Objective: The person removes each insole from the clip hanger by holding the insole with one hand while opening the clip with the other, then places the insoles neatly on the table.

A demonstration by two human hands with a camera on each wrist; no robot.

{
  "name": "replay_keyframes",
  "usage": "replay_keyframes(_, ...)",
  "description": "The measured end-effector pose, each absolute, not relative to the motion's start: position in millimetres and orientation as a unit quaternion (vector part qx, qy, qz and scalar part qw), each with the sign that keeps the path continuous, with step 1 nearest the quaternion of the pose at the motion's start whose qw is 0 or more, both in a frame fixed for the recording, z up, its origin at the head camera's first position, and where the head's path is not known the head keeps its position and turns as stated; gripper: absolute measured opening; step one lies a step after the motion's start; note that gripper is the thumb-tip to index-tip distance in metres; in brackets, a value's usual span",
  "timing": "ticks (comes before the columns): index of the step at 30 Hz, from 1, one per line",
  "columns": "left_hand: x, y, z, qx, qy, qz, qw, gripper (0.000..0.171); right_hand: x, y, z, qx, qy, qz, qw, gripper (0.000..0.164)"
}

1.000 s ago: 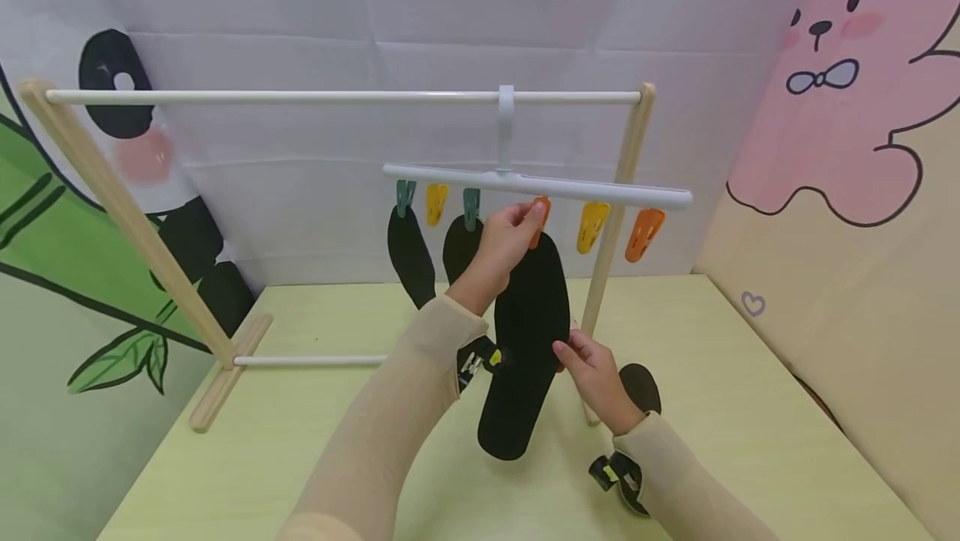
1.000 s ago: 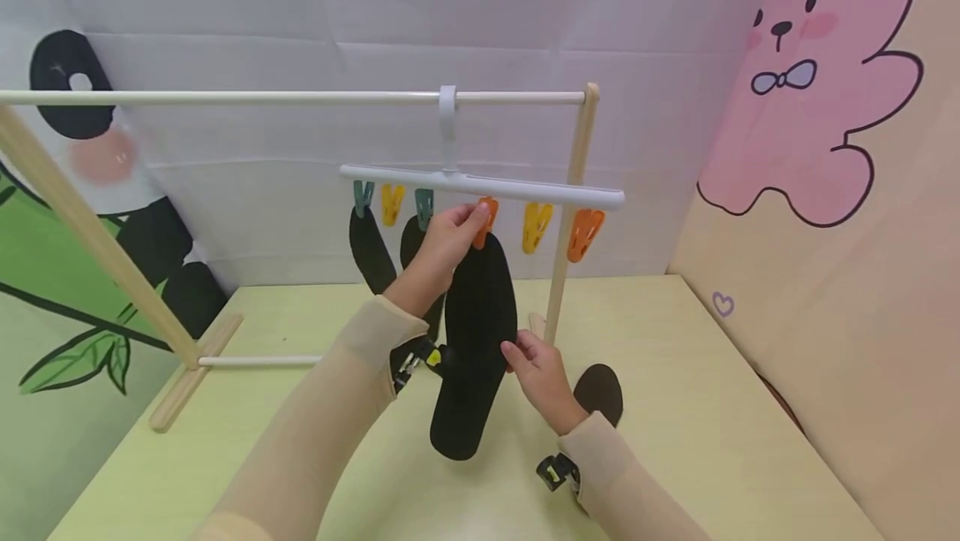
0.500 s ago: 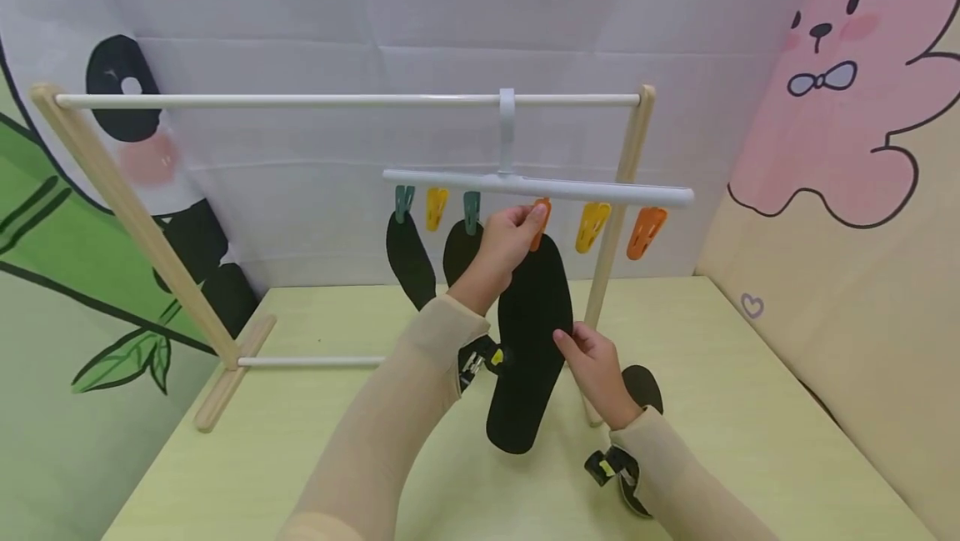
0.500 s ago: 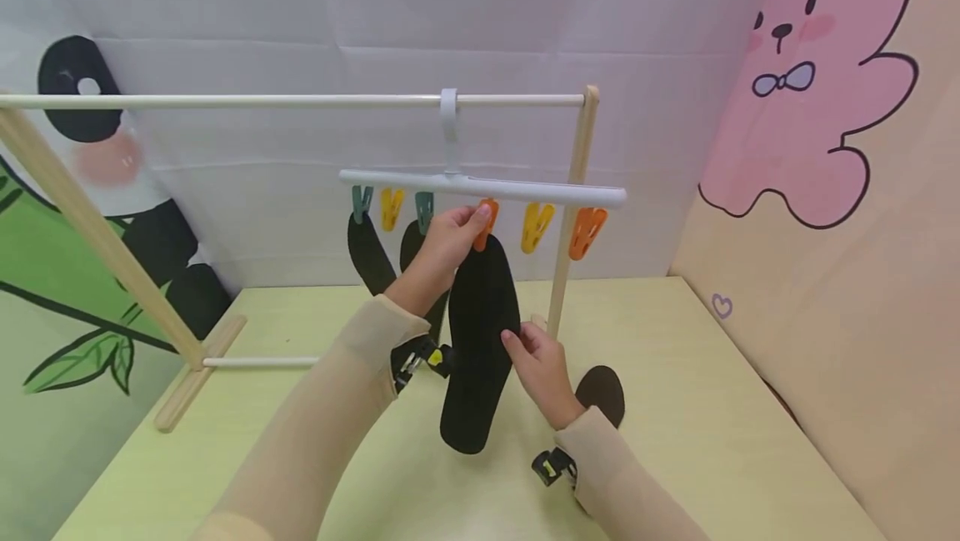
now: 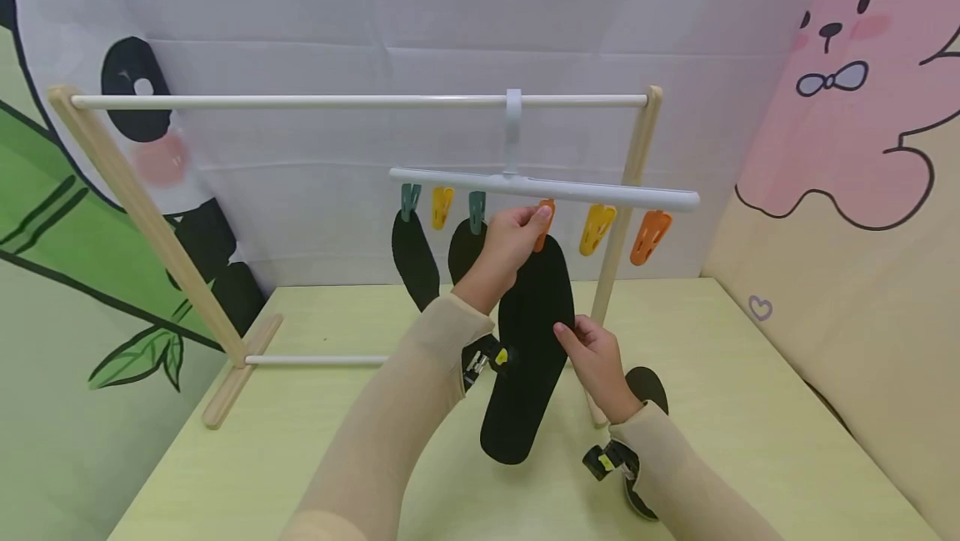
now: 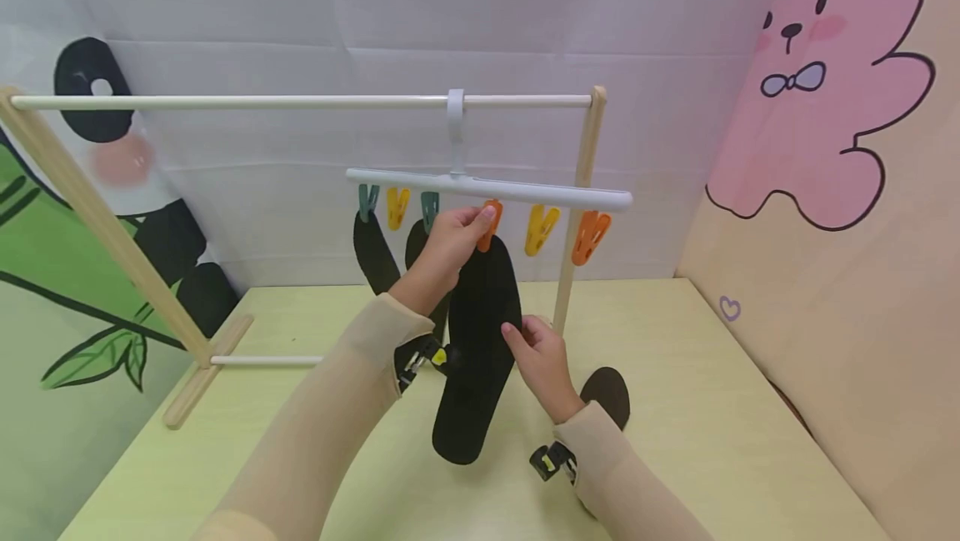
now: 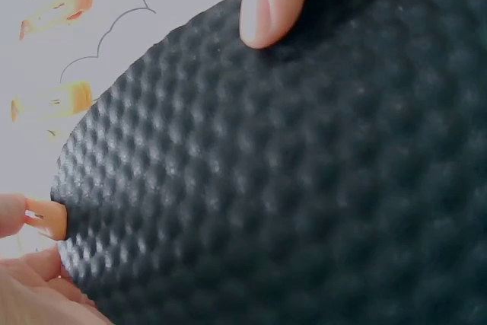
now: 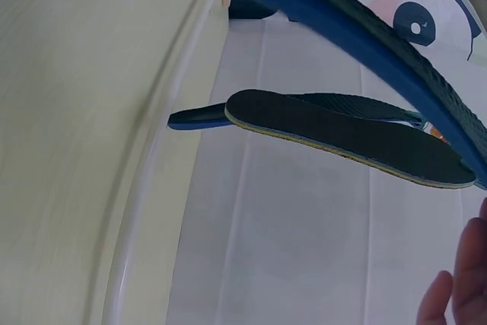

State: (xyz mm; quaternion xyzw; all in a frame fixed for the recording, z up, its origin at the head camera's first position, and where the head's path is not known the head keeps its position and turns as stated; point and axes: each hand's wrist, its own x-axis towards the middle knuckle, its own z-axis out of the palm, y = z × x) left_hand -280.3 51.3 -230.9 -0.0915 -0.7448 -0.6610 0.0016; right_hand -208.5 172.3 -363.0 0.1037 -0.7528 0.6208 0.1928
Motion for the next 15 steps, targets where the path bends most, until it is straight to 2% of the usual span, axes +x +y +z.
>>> replay_keyframes(15, -279.6, 49.0, -229.3, -0.098, -0.739, -0.665, -0.03, 0.038, -211.8, 169.9, -367.4, 0.123, -0.744, 0.631, 0.185, 0.014)
